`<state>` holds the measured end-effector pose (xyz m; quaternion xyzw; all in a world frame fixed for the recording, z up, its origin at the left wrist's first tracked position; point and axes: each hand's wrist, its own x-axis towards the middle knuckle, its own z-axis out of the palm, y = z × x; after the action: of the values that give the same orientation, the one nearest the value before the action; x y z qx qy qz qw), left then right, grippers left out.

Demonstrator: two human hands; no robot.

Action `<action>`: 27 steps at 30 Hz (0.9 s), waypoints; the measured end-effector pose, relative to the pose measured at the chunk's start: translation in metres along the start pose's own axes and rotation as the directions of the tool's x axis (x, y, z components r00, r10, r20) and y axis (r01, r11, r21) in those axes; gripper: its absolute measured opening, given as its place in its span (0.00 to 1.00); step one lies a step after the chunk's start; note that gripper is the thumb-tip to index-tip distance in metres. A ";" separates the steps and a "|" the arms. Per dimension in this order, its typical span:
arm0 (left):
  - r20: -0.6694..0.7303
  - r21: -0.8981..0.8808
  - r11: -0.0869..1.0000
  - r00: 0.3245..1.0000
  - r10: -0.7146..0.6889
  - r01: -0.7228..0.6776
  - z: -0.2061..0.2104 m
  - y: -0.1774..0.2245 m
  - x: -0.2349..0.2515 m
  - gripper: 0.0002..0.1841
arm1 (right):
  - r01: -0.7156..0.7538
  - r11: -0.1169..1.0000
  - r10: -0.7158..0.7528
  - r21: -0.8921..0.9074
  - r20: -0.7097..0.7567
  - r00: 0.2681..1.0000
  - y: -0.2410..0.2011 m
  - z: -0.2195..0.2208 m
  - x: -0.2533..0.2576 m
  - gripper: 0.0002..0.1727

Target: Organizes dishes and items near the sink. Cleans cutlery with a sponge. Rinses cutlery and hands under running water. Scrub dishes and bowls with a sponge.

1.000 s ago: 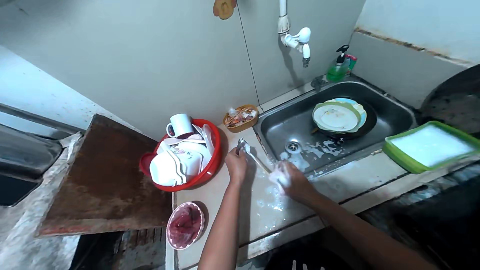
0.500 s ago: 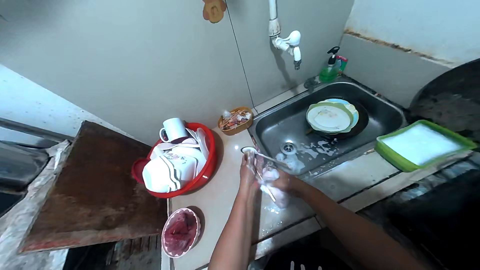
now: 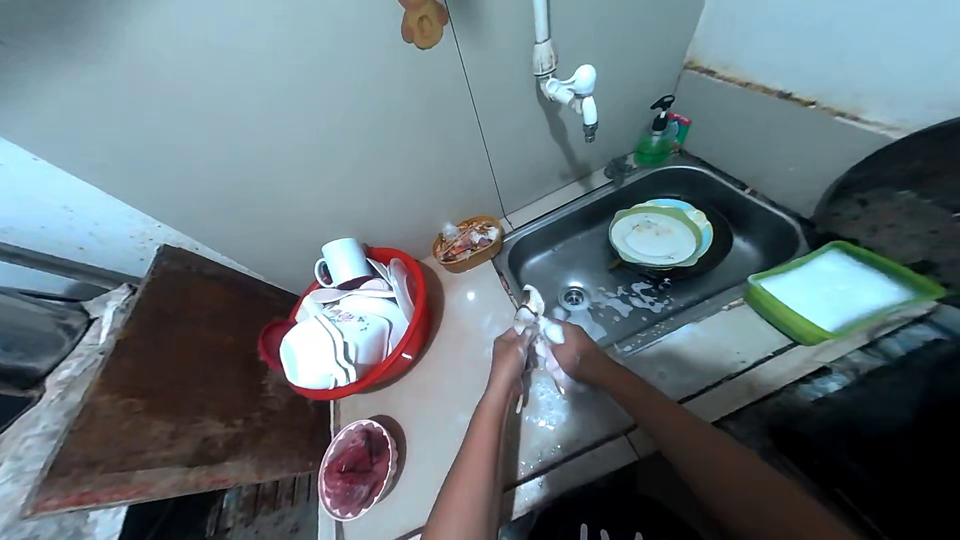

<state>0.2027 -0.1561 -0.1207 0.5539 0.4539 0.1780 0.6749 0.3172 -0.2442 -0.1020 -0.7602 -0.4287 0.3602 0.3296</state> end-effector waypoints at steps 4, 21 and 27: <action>0.006 0.053 0.997 0.998 0.062 -0.062 -0.003 0.010 0.000 0.12 | 0.131 0.972 -0.116 -0.194 0.085 0.990 0.002 0.002 -0.012 0.27; 0.087 0.082 0.992 0.992 0.087 -0.094 0.008 0.034 -0.028 0.19 | 0.042 0.870 0.116 0.491 -0.287 0.951 0.009 -0.004 0.019 0.33; 0.167 0.098 0.994 0.984 -0.055 0.039 -0.002 0.026 -0.019 0.18 | 0.061 0.904 0.075 0.424 -0.296 0.952 0.027 0.005 0.019 0.39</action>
<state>0.1981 -0.1602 -0.0889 0.5875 0.4157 0.0926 0.6881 0.3309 -0.2378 -0.1311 -0.7172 -0.2804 0.3248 0.5491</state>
